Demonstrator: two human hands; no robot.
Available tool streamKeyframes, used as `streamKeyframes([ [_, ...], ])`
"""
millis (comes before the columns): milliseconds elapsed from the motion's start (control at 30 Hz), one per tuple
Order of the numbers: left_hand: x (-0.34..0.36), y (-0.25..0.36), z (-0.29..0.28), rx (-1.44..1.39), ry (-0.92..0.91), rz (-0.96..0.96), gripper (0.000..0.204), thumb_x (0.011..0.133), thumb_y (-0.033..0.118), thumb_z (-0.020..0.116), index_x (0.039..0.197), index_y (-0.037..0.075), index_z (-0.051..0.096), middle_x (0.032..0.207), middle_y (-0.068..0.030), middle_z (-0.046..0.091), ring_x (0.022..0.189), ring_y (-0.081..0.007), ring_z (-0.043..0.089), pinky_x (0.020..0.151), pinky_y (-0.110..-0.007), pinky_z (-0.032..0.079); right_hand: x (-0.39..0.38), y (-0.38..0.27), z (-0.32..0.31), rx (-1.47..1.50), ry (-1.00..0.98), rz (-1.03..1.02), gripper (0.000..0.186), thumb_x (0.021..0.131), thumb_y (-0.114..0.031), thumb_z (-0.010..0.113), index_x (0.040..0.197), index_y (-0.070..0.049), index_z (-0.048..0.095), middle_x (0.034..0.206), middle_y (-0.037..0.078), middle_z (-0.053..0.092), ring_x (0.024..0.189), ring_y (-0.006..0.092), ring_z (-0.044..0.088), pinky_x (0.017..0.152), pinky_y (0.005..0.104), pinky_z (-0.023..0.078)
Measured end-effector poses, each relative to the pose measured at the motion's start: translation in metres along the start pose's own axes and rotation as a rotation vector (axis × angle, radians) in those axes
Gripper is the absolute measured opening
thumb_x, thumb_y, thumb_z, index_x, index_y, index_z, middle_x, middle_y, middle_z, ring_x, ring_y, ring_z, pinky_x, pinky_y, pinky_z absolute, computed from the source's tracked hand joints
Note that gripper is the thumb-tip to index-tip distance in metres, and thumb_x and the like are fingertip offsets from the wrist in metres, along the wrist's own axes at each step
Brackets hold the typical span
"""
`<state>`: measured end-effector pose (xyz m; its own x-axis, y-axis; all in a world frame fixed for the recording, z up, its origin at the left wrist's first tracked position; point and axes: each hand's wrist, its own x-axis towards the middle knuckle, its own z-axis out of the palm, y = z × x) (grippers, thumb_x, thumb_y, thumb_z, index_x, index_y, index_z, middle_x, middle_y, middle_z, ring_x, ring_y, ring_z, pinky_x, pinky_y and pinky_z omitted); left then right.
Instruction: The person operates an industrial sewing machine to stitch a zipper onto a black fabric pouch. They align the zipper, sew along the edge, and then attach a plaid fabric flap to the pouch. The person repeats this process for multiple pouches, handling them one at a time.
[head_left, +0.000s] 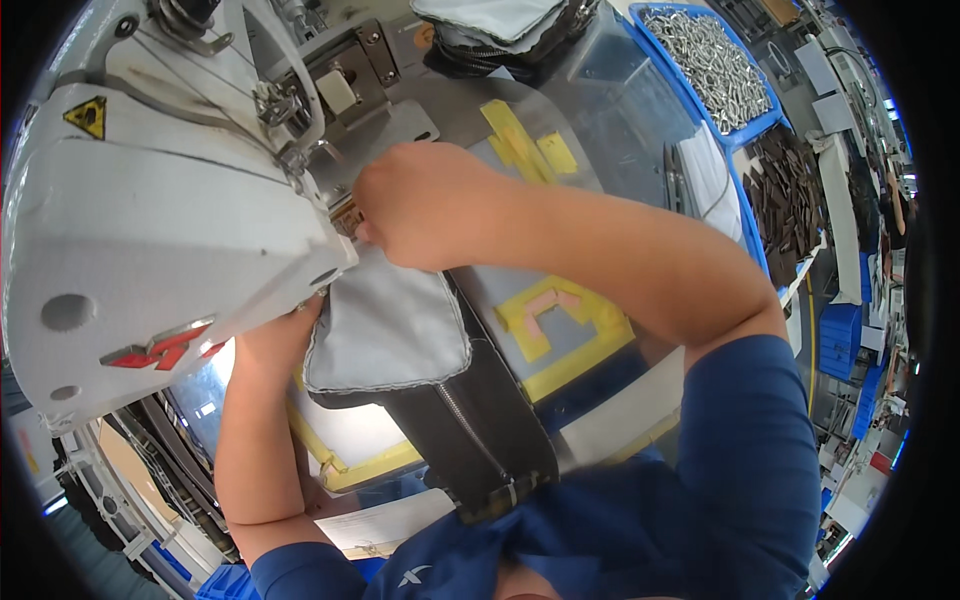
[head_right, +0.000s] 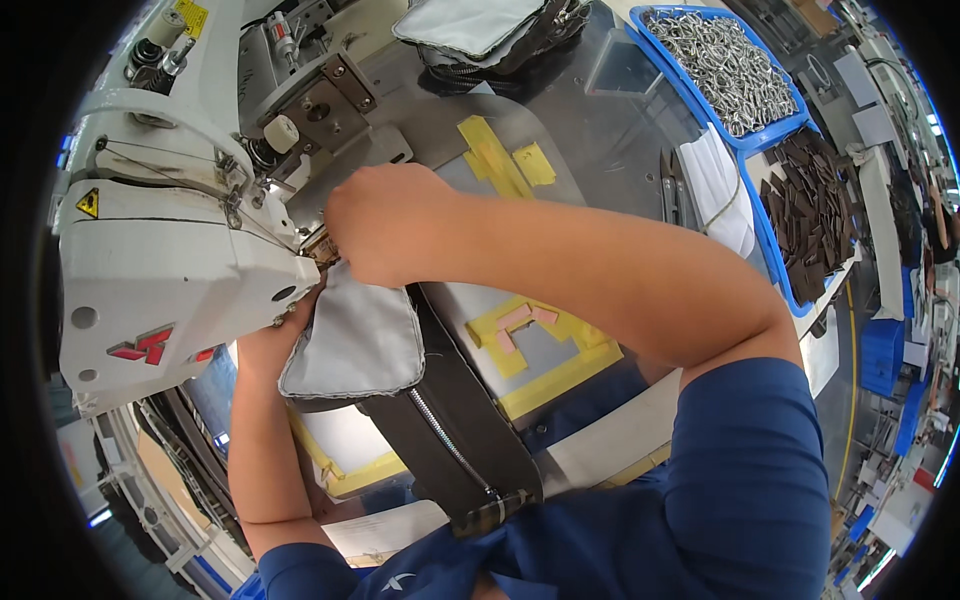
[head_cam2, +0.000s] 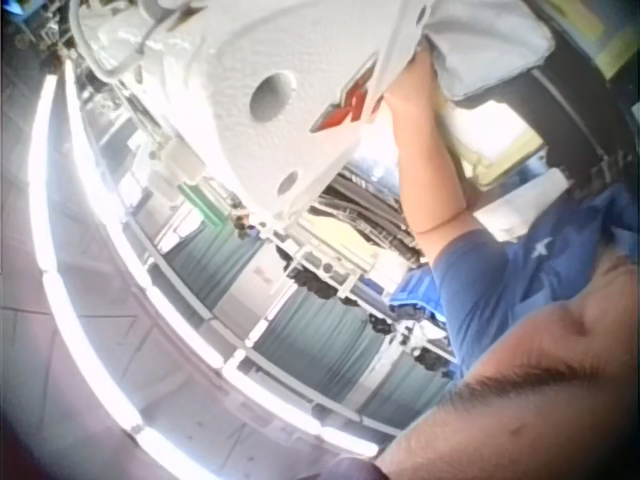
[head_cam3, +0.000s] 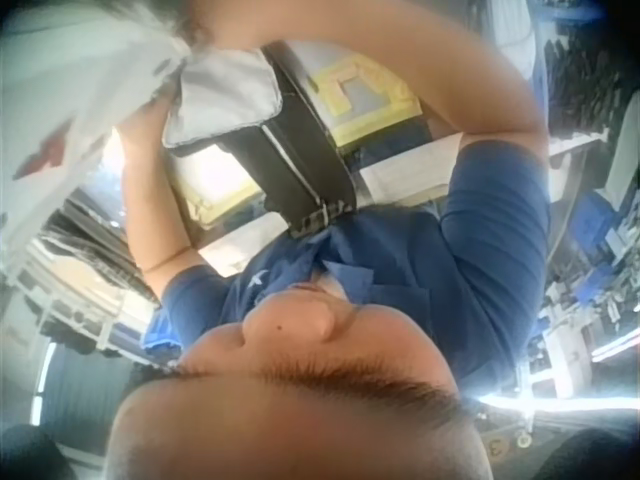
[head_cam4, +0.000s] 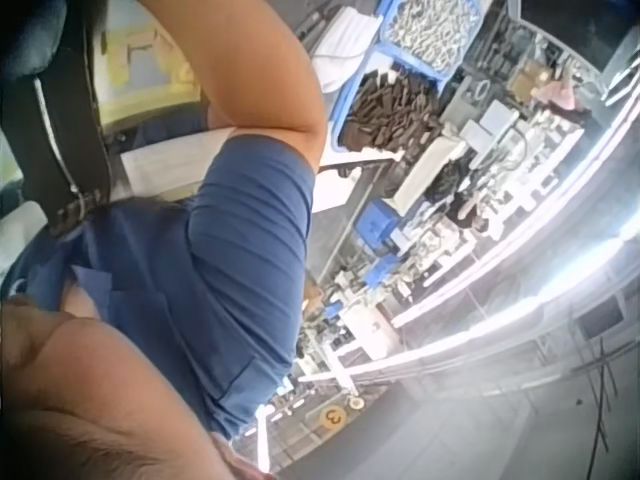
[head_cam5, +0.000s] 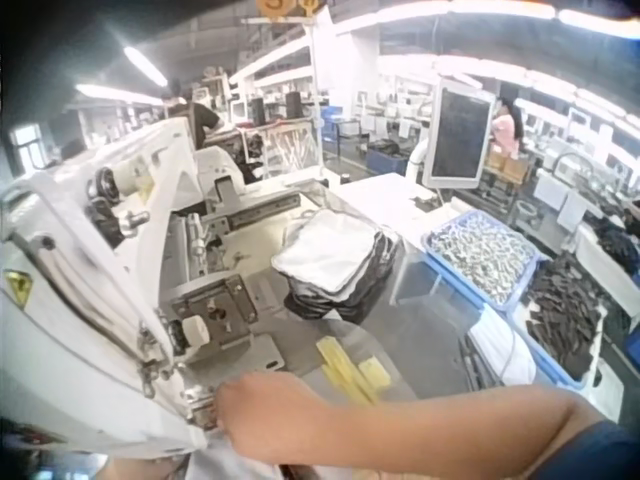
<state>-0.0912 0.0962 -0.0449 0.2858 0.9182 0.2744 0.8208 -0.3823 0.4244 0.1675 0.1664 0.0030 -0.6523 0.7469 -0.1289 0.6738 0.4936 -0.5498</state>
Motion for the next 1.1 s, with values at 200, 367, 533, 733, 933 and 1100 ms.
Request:
streamKeyframes([
  [200, 0.001, 0.004, -0.001, -0.045, -0.006, -0.035, 0.029, 0.084, 0.011, 0.092, 0.108, 0.000, 0.081, 0.101, -0.0108, 0.082, 0.089, -0.0230, 0.078, 0.082, -0.036, 0.061, 0.002, -0.003, -0.002, 0.001, -0.032, 0.043, 0.029, 0.095, -0.025, 0.069, 0.091, 0.003, 0.077, 0.087, 0.023, 0.074, 0.095, 0.0440, 0.073, 0.083, 0.0536, 0.058],
  [367, 0.003, 0.017, -0.004, -0.134, -0.016, -0.038, 0.023, 0.089, 0.011, 0.079, 0.110, 0.004, 0.080, 0.104, -0.0157, 0.078, 0.096, -0.0365, 0.074, 0.086, -0.045, 0.058, 0.004, -0.001, 0.000, -0.019, -0.041, 0.040, 0.020, 0.084, -0.015, 0.068, 0.088, 0.002, 0.078, 0.086, 0.024, 0.076, 0.087, 0.0436, 0.076, 0.075, 0.0518, 0.061],
  [533, 0.003, 0.014, -0.001, -0.074, 0.016, 0.015, 0.029, 0.083, 0.006, 0.090, 0.109, 0.000, 0.080, 0.100, -0.0115, 0.081, 0.091, -0.0243, 0.078, 0.084, -0.037, 0.060, 0.004, 0.000, 0.002, -0.015, 0.000, 0.020, 0.018, 0.080, -0.012, 0.069, 0.086, 0.003, 0.078, 0.085, 0.024, 0.076, 0.084, 0.0442, 0.076, 0.071, 0.0518, 0.061],
  [733, 0.001, 0.010, -0.001, -0.073, -0.003, -0.013, 0.029, 0.082, 0.007, 0.091, 0.109, 0.000, 0.080, 0.100, -0.0116, 0.081, 0.090, -0.0246, 0.077, 0.083, -0.037, 0.060, 0.000, 0.003, -0.003, -0.016, 0.028, 0.012, 0.019, 0.085, -0.014, 0.069, 0.088, 0.002, 0.078, 0.085, 0.022, 0.076, 0.086, 0.0441, 0.075, 0.073, 0.0527, 0.060],
  [933, 0.002, 0.007, -0.002, -0.015, 0.008, 0.073, 0.031, 0.082, 0.012, 0.093, 0.107, 0.000, 0.081, 0.100, -0.0129, 0.082, 0.088, -0.0243, 0.078, 0.081, -0.037, 0.061, -0.003, 0.004, -0.007, -0.021, 0.009, 0.015, 0.021, 0.090, -0.018, 0.068, 0.090, 0.001, 0.078, 0.085, 0.021, 0.075, 0.085, 0.0440, 0.074, 0.074, 0.0531, 0.060],
  [1100, 0.000, 0.004, -0.006, 0.101, -0.053, 0.099, 0.029, 0.082, 0.012, 0.093, 0.107, 0.001, 0.081, 0.099, -0.0118, 0.082, 0.087, -0.0238, 0.078, 0.081, -0.038, 0.061, -0.005, 0.003, -0.010, -0.007, 0.003, 0.000, 0.022, 0.091, -0.019, 0.068, 0.090, 0.001, 0.078, 0.086, 0.022, 0.075, 0.087, 0.0435, 0.074, 0.075, 0.0526, 0.059],
])
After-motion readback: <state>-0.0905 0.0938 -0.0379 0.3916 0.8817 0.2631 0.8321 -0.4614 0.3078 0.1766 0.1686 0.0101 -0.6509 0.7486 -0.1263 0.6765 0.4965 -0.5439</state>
